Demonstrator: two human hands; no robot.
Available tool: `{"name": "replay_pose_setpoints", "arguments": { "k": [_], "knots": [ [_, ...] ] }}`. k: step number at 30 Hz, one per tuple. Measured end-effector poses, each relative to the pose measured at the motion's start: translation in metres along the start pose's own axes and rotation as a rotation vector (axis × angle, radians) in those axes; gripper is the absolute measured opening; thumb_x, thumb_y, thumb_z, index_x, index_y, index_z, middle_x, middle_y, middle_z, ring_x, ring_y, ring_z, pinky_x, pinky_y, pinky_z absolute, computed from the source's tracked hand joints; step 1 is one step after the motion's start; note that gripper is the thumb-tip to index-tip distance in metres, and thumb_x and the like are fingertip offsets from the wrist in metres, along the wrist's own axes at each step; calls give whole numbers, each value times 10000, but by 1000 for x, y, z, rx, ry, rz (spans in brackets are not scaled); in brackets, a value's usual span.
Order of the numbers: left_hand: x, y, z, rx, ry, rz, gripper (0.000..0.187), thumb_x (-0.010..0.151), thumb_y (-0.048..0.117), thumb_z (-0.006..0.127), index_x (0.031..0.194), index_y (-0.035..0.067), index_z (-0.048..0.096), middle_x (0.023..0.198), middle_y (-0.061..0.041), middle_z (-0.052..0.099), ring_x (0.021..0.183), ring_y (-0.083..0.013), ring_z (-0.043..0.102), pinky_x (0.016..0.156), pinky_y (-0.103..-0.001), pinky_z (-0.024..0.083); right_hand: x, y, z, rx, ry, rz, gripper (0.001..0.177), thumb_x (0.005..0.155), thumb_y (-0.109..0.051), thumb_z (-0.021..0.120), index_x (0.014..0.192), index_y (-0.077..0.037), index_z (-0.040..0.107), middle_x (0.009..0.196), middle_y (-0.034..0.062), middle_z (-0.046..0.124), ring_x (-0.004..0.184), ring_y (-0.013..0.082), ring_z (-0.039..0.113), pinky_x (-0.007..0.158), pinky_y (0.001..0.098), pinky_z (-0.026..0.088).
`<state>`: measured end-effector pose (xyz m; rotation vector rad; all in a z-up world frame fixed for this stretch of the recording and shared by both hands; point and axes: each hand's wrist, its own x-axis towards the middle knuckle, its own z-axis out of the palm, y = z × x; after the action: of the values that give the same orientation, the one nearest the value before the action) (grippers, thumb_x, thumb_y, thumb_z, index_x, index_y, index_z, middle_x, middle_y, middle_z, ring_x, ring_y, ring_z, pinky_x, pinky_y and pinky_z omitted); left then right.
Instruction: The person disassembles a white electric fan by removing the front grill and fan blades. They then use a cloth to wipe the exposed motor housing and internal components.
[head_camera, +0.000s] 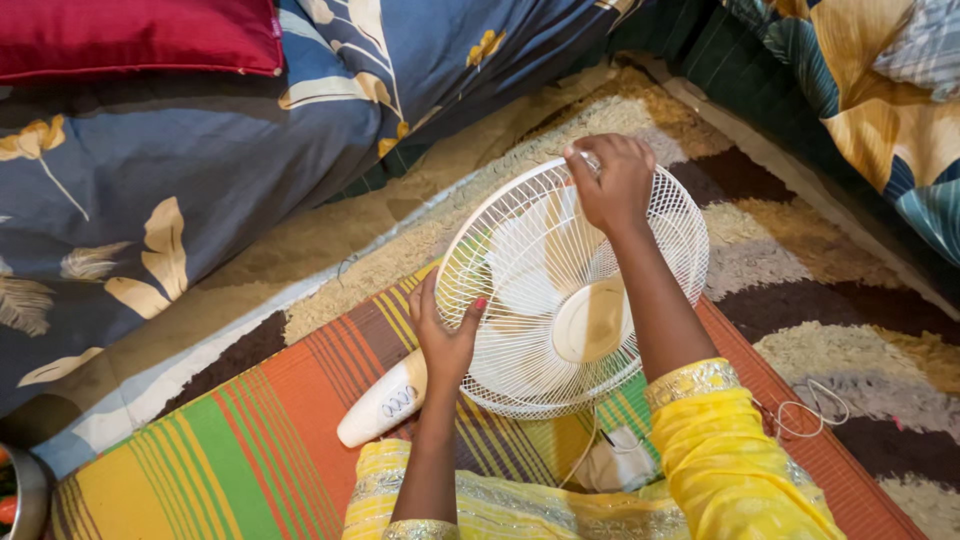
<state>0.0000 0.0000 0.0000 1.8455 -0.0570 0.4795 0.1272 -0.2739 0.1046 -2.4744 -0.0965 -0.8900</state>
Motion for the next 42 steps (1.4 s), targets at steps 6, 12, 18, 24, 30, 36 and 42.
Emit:
{"name": "replay_pose_setpoints", "arguments": {
  "k": [6, 12, 18, 24, 30, 36, 42],
  "knots": [
    [4, 11, -1, -78, -22, 37, 678, 860, 252, 839, 1431, 15, 559, 1377, -179, 564, 1307, -321, 551, 1126, -422, 432, 11, 26, 2, 97, -108, 360, 364, 1012, -427, 635, 1087, -93, 759, 1164, 153, 730, 1047, 303, 687, 938, 421, 530],
    [3, 12, 2, -56, -41, 102, 595, 902, 180, 802, 1423, -2, 581, 1428, -187, 575, 1358, -315, 526, 1158, -423, 386, 14, 72, -2, 38, 119, 61, 445, 1017, -397, 699, 1177, 18, 714, 1123, 255, 713, 961, 380, 673, 841, 470, 513],
    [6, 11, -4, -213, -83, 82, 592, 898, 131, 792, 1428, 1, 561, 1430, -160, 550, 1351, -288, 518, 1158, -398, 385, 14, 129, -9, 237, -34, 455, 482, 1017, -471, 646, 1070, -4, 751, 989, 210, 748, 921, 288, 716, 839, 394, 518],
    [13, 23, -10, -230, -192, 7, 881, 715, 189, 901, 1489, 34, 511, 1353, -135, 485, 1300, -281, 519, 1124, -395, 414, 11, 127, -3, 161, 68, 419, 460, 972, -429, 680, 865, 9, 773, 718, 213, 693, 644, 269, 674, 702, 401, 523],
    [12, 24, -5, 88, -130, 82, 1047, 595, 314, 1003, 1472, 48, 496, 1359, -167, 469, 1311, -347, 461, 1117, -459, 398, 8, 109, -8, 136, 162, 558, 545, 997, -355, 694, 680, 78, 599, 592, 235, 548, 558, 303, 516, 586, 491, 410],
    [6, 16, -5, 90, -120, 116, 1053, 638, 324, 986, 1504, 33, 461, 1333, -166, 461, 1285, -339, 454, 1134, -456, 369, -9, 123, 4, 164, 260, 360, 424, 1049, -273, 644, 799, 69, 623, 770, 223, 599, 706, 339, 599, 708, 447, 452],
    [2, 8, -4, 57, -108, 132, 1047, 696, 312, 962, 1543, 25, 417, 1386, -183, 435, 1322, -348, 441, 1137, -462, 378, -47, 137, 30, 81, 220, 187, 213, 1107, -235, 557, 1063, -40, 631, 1136, 161, 612, 1097, 371, 532, 995, 490, 410]
  ]
}}
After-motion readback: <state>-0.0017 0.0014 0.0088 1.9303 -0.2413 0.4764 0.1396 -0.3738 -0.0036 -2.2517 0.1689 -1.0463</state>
